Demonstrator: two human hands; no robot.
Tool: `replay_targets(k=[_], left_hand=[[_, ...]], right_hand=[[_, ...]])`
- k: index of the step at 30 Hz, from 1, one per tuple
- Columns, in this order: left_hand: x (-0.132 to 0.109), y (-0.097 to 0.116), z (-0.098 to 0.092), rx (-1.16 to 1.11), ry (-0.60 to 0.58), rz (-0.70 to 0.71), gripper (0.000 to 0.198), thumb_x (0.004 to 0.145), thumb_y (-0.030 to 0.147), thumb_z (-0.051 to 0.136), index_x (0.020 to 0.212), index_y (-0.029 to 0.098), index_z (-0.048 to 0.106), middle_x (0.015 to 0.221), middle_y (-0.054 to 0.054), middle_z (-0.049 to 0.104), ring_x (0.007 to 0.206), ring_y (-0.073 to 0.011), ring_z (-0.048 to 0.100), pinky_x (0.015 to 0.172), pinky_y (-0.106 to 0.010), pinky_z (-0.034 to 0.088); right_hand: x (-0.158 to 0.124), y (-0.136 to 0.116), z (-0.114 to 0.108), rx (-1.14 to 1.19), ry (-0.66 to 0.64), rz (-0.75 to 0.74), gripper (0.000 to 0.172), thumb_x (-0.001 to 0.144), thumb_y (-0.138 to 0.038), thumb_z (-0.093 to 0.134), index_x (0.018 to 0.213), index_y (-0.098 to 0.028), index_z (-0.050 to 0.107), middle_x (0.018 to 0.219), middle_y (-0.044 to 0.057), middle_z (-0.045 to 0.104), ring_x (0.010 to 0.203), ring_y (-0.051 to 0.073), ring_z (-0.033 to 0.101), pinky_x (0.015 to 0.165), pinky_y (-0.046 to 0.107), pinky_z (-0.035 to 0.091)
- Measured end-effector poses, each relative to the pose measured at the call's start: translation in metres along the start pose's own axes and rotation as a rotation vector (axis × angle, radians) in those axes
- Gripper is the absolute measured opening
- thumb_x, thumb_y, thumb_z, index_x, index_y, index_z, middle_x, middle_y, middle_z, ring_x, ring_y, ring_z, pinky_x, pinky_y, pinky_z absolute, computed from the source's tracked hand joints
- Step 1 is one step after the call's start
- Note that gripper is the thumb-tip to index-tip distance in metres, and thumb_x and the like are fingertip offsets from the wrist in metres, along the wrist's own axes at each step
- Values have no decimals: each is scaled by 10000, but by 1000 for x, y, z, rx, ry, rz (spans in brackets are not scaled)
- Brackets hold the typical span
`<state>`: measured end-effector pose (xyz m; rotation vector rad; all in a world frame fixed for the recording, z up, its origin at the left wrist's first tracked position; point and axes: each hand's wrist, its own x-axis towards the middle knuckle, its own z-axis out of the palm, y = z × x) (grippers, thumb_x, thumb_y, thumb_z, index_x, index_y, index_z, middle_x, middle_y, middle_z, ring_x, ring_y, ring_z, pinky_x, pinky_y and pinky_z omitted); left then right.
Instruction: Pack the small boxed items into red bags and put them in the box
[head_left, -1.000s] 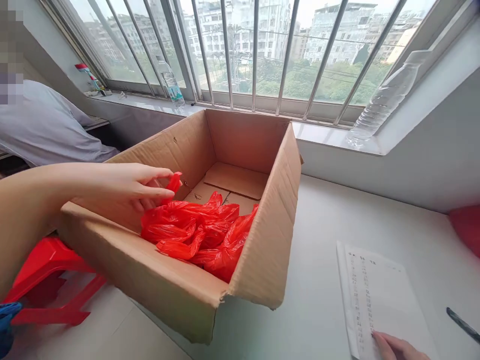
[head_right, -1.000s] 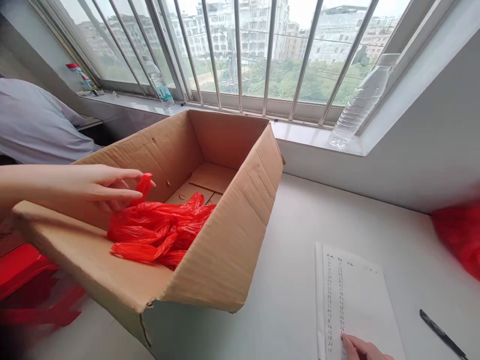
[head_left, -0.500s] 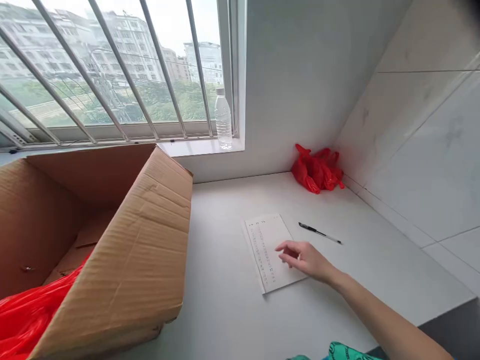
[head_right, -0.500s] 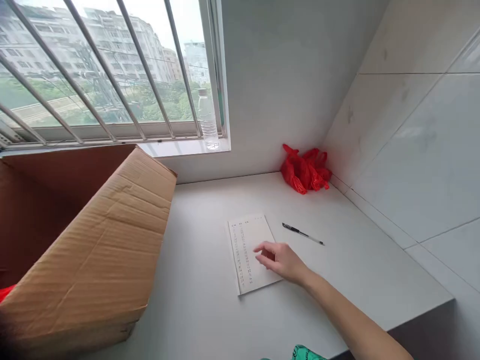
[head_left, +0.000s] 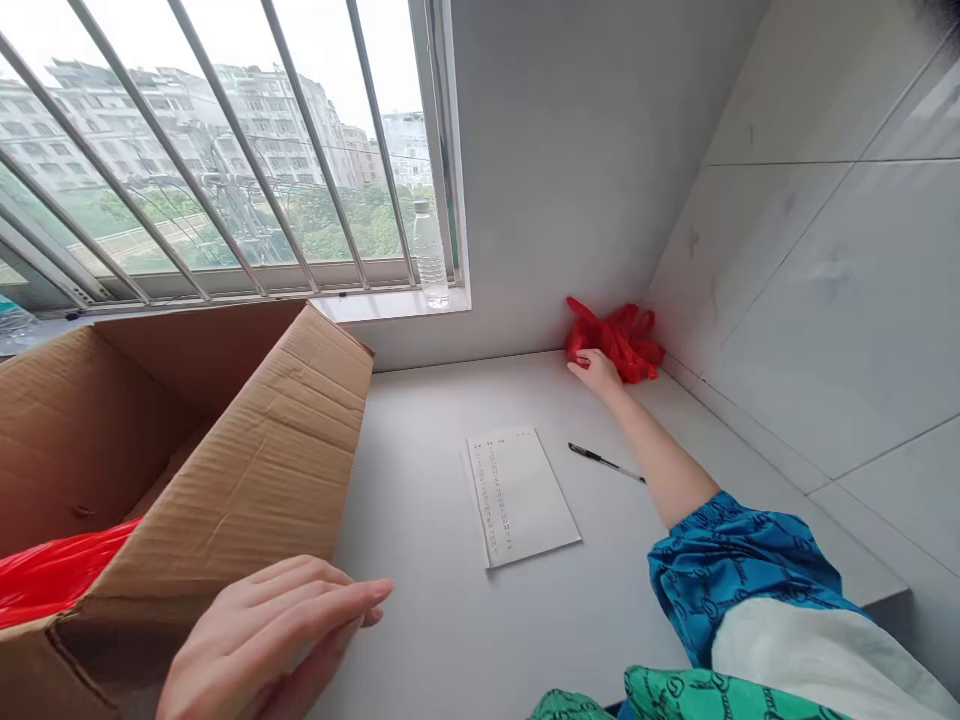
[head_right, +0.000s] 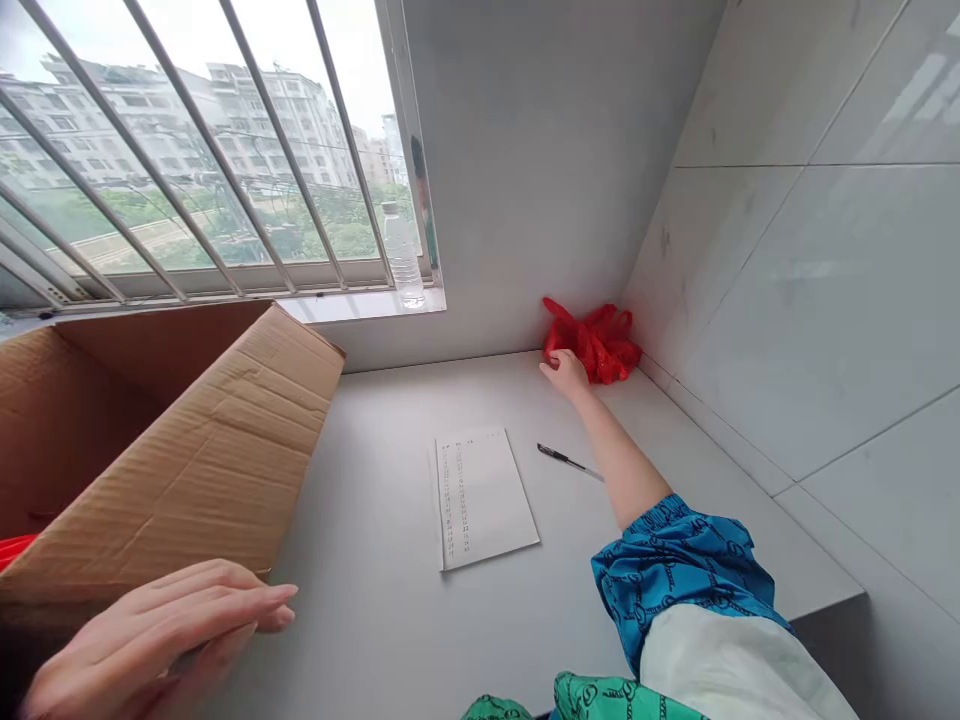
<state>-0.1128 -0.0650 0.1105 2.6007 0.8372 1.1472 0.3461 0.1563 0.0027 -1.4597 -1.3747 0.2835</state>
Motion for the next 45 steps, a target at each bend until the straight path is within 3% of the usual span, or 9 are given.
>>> replay_targets(k=[8,12,14,19,24,28,32,39,45], left_hand=[[27,-33,80,-207,-163,-293,223,966,198,519,1130,276,648,765,21,733,712,-121,697,625,-199,527],[34,-49,110,-209,-248,-483,221,979,321,498,1142,247,628,878,-9,731,808,-143,689,699,-230,541],[32,-54,120,-160,-286,-529,207,975,358,492,1068,237,632,877,-12,721,776,-150,673,688,-245,535],[25,-53,132,95,-314,-541,273,961,435,496,819,215,572,802,4,695,691,-156,639,601,-242,452],[20,-49,144,219,-377,-577,342,912,538,558,791,220,582,825,17,730,674,-177,671,537,-251,368],[18,-54,154,126,-330,-626,174,898,419,613,927,248,620,932,33,743,701,-160,695,576,-250,434],[26,-56,148,-70,-199,-585,117,933,307,541,923,250,643,873,27,732,750,-145,684,657,-246,514],[46,-51,115,-11,6,-546,157,927,257,505,845,212,631,844,4,717,766,-147,655,739,-276,544],[49,-49,119,-115,-128,-504,156,948,267,488,869,215,613,868,13,708,796,-141,653,791,-297,558]], right_hand=[[-70,-72,-21,235,-281,-62,356,939,-383,548,1163,-152,702,1230,114,691,1095,200,659,901,311,536],[-137,-99,-18,181,-825,-144,242,934,-366,593,1088,-260,747,1195,58,714,969,193,684,752,294,554],[-156,-106,-21,159,-910,-150,237,950,-359,568,1079,-267,746,1162,52,726,885,180,684,698,285,538],[-164,-109,-12,49,-679,-175,202,965,-309,527,989,-253,720,979,25,738,713,142,626,627,271,484],[-178,-106,35,-4,-764,-361,354,883,-191,615,1224,-287,612,1173,23,696,844,166,669,729,303,519],[-187,-105,58,-10,-715,-332,347,873,-201,640,1214,-257,602,996,12,731,826,179,674,712,302,513],[-177,-115,45,71,-579,-297,100,927,-282,600,981,-239,672,855,6,716,718,150,627,662,274,481],[-157,-123,-1,77,-224,-186,245,948,-379,542,757,-229,574,659,-23,593,575,124,513,567,257,417],[-178,-128,24,-9,-473,-238,215,894,-426,634,815,-230,599,779,-21,685,567,113,539,565,264,393]])
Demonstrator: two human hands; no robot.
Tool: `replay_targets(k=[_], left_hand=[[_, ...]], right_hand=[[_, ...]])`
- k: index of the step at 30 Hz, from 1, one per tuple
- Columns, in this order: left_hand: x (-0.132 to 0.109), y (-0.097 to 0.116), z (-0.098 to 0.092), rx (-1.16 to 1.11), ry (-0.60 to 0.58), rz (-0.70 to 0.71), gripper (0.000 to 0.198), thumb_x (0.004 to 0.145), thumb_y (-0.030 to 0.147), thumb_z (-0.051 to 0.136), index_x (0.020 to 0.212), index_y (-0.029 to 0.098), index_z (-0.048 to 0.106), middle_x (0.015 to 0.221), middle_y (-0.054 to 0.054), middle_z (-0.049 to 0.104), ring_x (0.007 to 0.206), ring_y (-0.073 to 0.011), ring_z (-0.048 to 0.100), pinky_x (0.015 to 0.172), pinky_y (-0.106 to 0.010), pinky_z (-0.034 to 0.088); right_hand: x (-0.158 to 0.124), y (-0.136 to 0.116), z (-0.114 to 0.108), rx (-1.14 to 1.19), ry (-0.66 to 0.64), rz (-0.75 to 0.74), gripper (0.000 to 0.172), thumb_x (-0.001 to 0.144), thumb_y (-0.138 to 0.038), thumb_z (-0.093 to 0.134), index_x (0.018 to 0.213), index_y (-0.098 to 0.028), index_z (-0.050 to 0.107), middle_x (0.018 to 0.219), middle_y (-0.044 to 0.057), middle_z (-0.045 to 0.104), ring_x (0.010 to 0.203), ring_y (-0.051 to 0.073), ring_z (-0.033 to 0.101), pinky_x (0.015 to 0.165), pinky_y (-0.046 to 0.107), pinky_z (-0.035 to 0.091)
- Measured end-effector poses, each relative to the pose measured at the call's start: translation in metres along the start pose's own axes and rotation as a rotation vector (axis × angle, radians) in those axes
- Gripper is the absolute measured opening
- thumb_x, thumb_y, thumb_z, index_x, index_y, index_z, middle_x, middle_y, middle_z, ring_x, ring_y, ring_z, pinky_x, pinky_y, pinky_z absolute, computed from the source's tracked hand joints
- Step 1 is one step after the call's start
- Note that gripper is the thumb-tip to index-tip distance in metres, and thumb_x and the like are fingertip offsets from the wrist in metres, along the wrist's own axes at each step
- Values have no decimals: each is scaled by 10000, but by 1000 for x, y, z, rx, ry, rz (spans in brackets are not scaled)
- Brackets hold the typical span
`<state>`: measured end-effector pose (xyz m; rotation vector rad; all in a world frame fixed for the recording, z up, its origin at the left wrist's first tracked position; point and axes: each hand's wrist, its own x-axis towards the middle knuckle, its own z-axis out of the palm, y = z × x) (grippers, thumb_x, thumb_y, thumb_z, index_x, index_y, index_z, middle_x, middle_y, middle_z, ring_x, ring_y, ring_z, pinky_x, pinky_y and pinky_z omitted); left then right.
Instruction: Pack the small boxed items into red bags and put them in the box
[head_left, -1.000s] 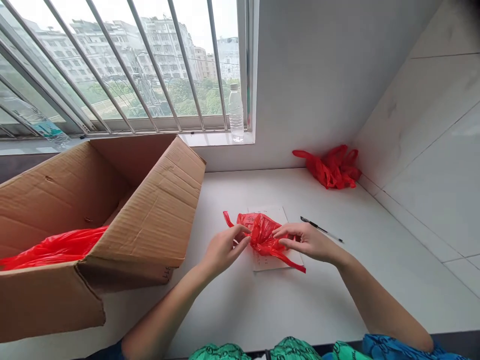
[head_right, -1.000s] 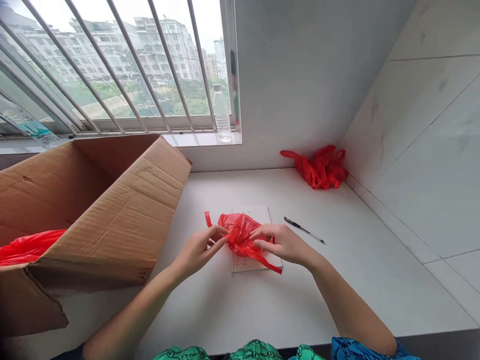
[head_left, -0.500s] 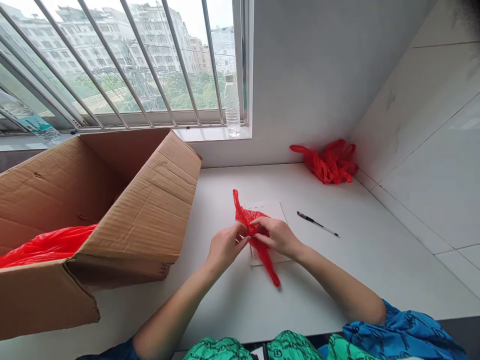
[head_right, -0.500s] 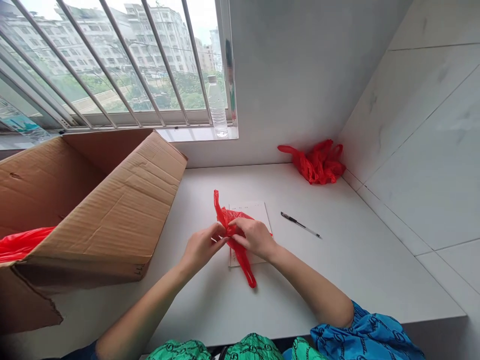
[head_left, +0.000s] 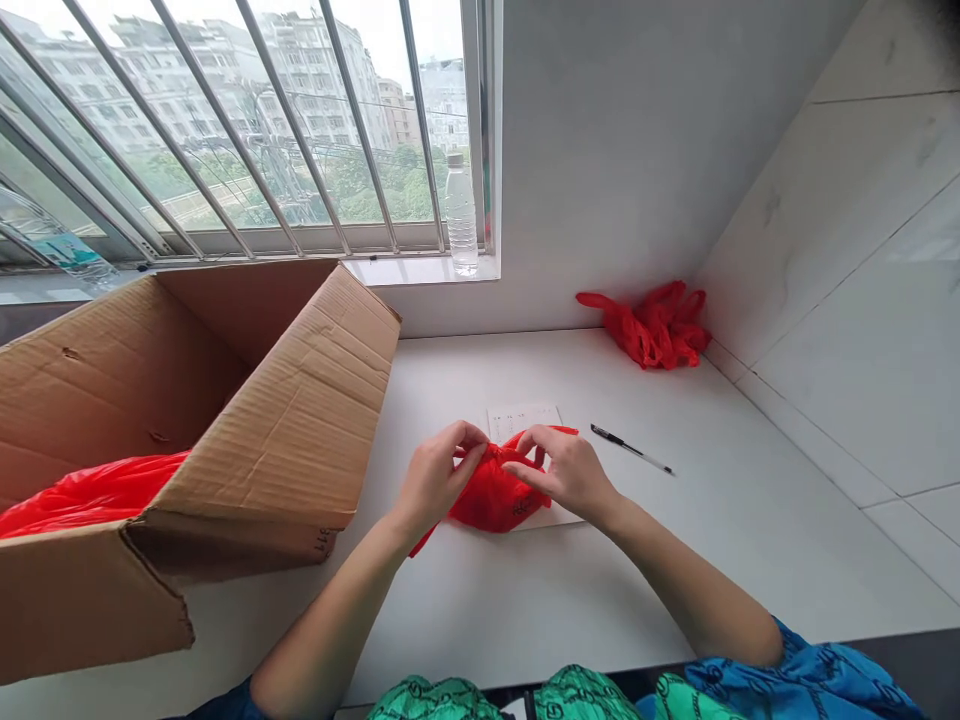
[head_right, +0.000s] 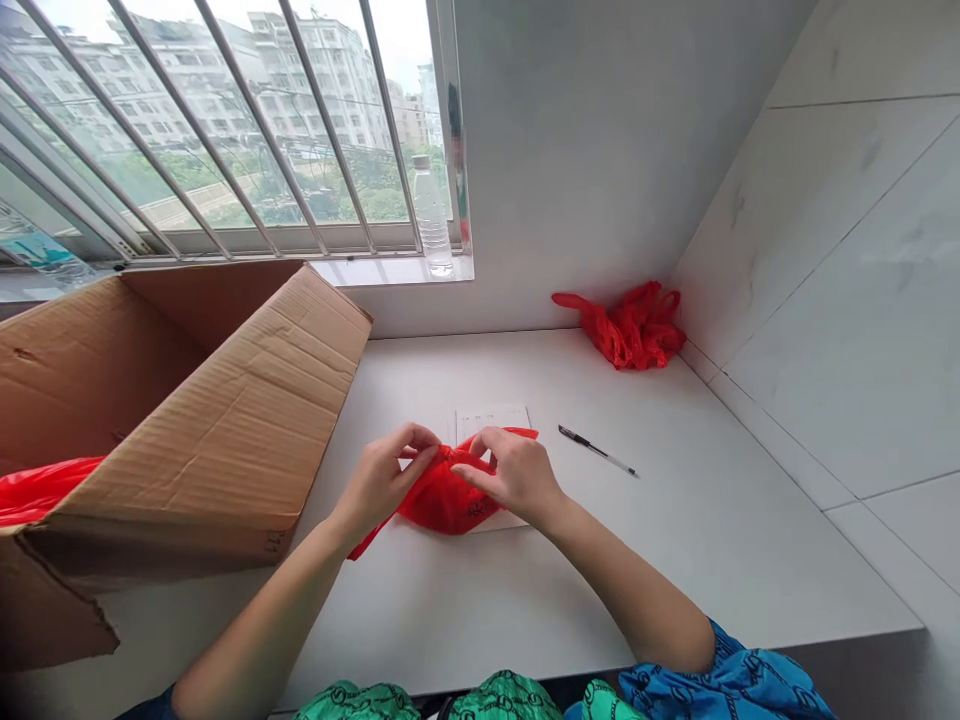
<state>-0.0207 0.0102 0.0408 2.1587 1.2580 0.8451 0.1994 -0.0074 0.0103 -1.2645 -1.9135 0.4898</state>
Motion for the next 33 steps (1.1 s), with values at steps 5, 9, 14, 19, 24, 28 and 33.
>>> replay_targets(k=[5,9,14,19,24,28,33], left_hand=[[-3,8,0,-21,-17,15,151,928,312,567,1039,234,632,914,5,716,834,-151,670,767,-282,556],[1,11,-13,1,18,76,147,939,298,561,906,216,678,863,-12,714,784,-146,657,683,-248,515],[7,-1,-22,-1,188,74,165,953,282,539,890,204,669,882,-11,709,813,-143,649,767,-254,515],[1,-8,-8,131,89,62,216,987,334,474,1011,231,663,969,-20,689,784,-140,648,701,-258,512],[6,5,7,341,-49,143,367,937,410,576,1298,346,557,1267,-31,576,629,-77,585,582,-237,472],[18,7,19,500,25,233,210,935,332,591,1136,329,652,1099,1,633,698,-110,596,556,-227,397],[18,-4,16,278,182,216,139,965,292,556,907,241,672,934,12,652,657,-85,576,589,-216,418]], right_hand=[[0,-10,13,130,-6,-7,188,956,-357,554,825,-234,610,759,-15,688,638,135,575,593,266,420],[1,-11,-13,156,112,-4,206,945,-353,556,788,-226,599,707,-6,651,616,135,551,554,264,411],[-10,8,-38,81,300,102,179,915,-332,587,772,-226,591,701,-20,627,583,119,524,523,246,403],[-27,22,-37,7,130,173,165,918,-346,553,793,-241,579,749,-15,657,662,148,590,557,256,425],[-19,14,-36,-121,33,192,276,896,-516,582,961,-248,591,738,-23,673,642,165,599,663,295,442],[-1,4,-30,-218,16,116,270,935,-512,530,1010,-278,643,567,-59,568,549,149,515,638,281,391],[4,8,-32,-100,151,115,217,951,-369,509,798,-243,596,671,-42,614,583,126,507,602,257,372]])
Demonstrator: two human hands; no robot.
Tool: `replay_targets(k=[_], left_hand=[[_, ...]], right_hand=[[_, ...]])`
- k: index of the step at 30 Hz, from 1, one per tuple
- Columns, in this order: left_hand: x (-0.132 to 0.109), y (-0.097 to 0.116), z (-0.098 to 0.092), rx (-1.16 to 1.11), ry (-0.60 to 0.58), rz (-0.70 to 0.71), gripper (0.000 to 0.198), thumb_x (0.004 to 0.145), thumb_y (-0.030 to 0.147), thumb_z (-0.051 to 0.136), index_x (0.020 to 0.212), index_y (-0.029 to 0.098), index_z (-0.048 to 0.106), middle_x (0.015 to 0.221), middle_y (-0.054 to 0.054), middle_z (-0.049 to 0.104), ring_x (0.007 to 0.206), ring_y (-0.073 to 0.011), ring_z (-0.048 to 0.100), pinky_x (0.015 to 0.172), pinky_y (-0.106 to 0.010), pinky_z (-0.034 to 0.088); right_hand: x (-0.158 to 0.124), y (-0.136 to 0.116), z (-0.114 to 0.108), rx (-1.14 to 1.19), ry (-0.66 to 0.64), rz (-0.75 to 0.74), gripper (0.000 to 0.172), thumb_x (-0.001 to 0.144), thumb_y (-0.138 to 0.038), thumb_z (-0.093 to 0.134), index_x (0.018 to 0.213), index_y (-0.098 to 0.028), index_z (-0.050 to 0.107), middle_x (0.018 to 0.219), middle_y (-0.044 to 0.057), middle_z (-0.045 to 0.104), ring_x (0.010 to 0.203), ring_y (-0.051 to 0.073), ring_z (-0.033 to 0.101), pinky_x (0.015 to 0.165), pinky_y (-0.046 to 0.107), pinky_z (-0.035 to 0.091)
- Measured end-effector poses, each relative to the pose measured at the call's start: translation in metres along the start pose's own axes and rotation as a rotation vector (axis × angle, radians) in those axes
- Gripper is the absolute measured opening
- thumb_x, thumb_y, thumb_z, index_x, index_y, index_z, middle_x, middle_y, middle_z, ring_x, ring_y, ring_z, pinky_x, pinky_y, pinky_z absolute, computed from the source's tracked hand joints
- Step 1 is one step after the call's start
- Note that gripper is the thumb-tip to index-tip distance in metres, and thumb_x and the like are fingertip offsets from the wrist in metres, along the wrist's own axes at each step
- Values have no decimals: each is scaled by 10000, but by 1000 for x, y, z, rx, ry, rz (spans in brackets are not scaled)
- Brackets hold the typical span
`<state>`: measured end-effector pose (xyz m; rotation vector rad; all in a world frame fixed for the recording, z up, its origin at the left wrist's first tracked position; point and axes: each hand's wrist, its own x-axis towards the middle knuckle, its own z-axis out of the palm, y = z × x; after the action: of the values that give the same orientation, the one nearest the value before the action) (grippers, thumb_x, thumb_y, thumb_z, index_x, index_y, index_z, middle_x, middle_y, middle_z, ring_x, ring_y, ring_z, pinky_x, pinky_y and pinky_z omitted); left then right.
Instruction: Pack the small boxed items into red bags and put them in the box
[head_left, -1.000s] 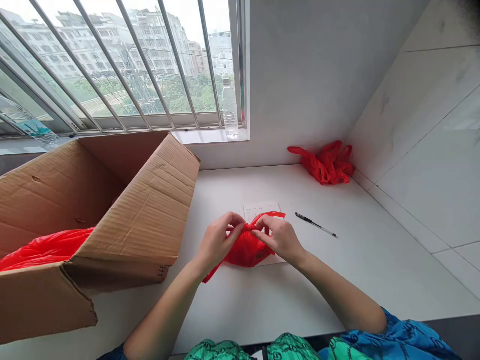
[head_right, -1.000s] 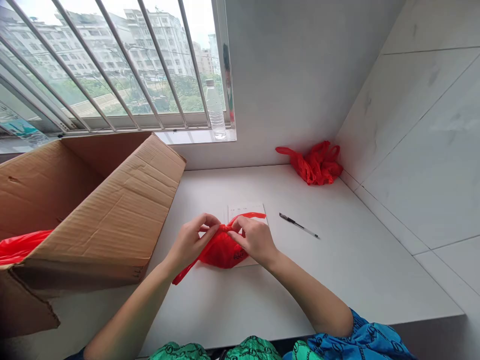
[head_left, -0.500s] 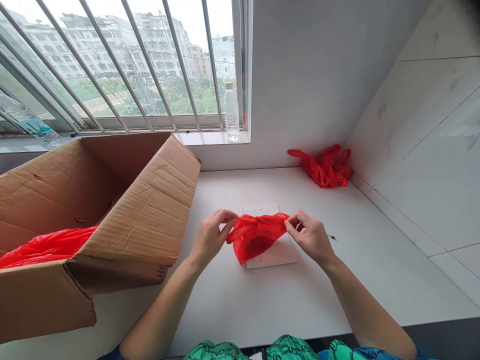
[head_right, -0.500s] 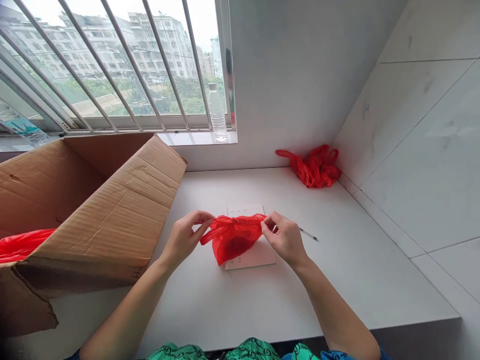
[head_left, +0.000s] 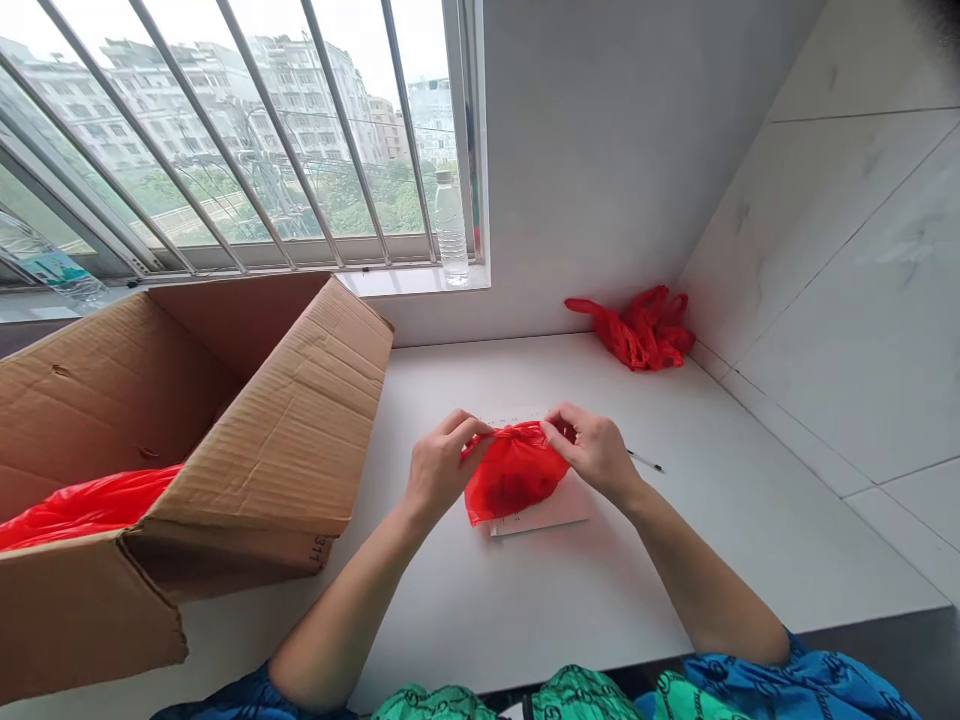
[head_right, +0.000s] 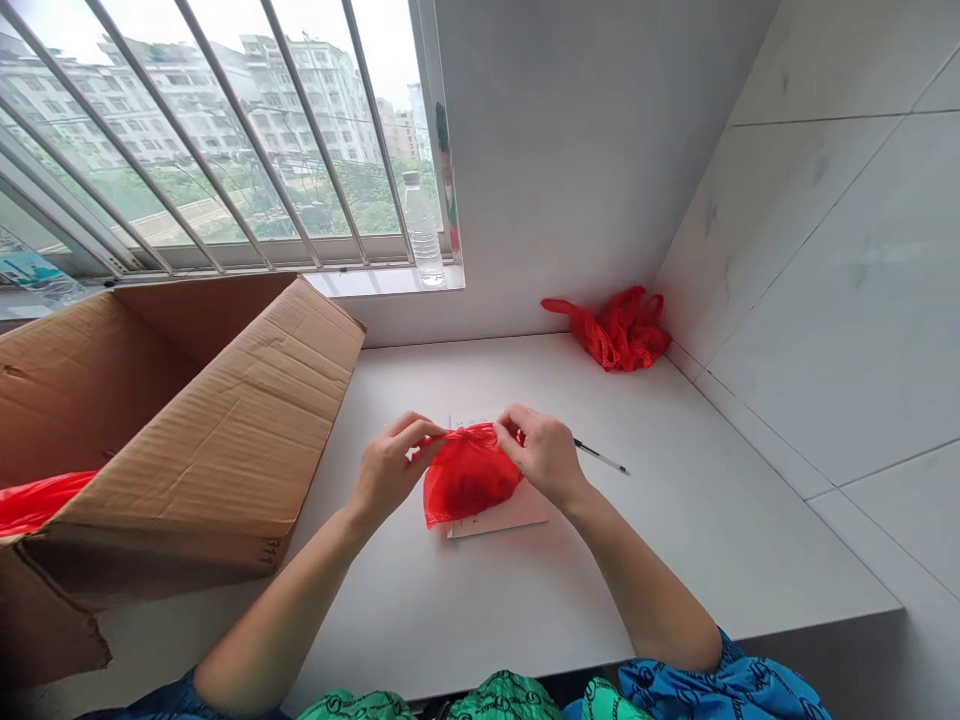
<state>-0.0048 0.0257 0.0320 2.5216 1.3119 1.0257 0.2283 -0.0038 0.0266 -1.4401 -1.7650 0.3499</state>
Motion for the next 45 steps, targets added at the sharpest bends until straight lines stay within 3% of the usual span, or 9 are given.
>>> replay_targets(k=[9,12,15,23,28,31,35,42,45], left_hand=[[-8,-5,-9,-312,38,-61,159,949,275,579,1091,223,630,1057,-37,671,979,-158,644,859,-292,532],[-1,6,-5,-221,-20,20,179,926,272,618,1099,236,638,1012,-30,680,894,-153,659,778,-273,537],[5,12,-4,-193,65,91,83,935,247,604,978,229,673,880,-11,699,784,-138,657,675,-242,517],[0,-14,-21,-429,310,-157,106,920,305,641,898,201,638,848,-14,717,787,-148,677,756,-269,540],[4,4,-25,-612,59,-40,413,944,322,592,1331,241,475,1328,-110,600,1234,-231,566,1036,-395,459],[11,23,-29,-347,-53,129,632,889,315,666,1457,284,389,1232,-89,631,1157,-236,571,1054,-427,417],[14,34,-38,-58,-159,290,151,929,248,564,1010,285,686,819,-19,628,836,-186,576,1017,-435,418],[3,48,-40,-159,-393,374,211,976,373,504,842,219,559,1044,-59,687,911,-182,653,1101,-419,388],[0,58,-31,-115,-452,432,262,962,447,523,835,217,515,753,5,648,700,-154,629,1128,-421,351]], right_hand=[[-12,6,-12,275,57,79,187,910,-408,566,1000,-244,567,979,21,689,874,188,629,801,313,485],[-6,-11,-7,242,-42,41,382,870,-463,650,1192,-278,561,1098,22,693,955,206,628,870,346,468],[-1,-20,-3,176,-54,-15,180,901,-430,622,982,-271,646,893,-15,696,811,180,601,863,349,436],[-5,20,-20,468,353,190,221,875,-398,627,754,-233,545,686,-37,520,653,139,487,645,277,420],[-11,0,-31,582,137,224,405,838,-433,684,1180,-275,535,1080,38,655,961,206,634,815,346,516],[-9,-15,-35,536,100,208,551,842,-437,697,1320,-292,463,972,16,657,900,193,649,816,354,530],[2,4,-45,484,256,202,503,845,-424,692,1288,-273,509,778,-30,591,703,158,607,720,342,536],[-14,-2,-66,443,547,-183,501,847,-231,621,1312,-329,461,1289,69,552,1156,234,596,973,485,503],[-27,-29,-54,225,294,-488,301,886,-195,576,1156,-327,571,1087,39,654,982,218,659,834,406,546]])
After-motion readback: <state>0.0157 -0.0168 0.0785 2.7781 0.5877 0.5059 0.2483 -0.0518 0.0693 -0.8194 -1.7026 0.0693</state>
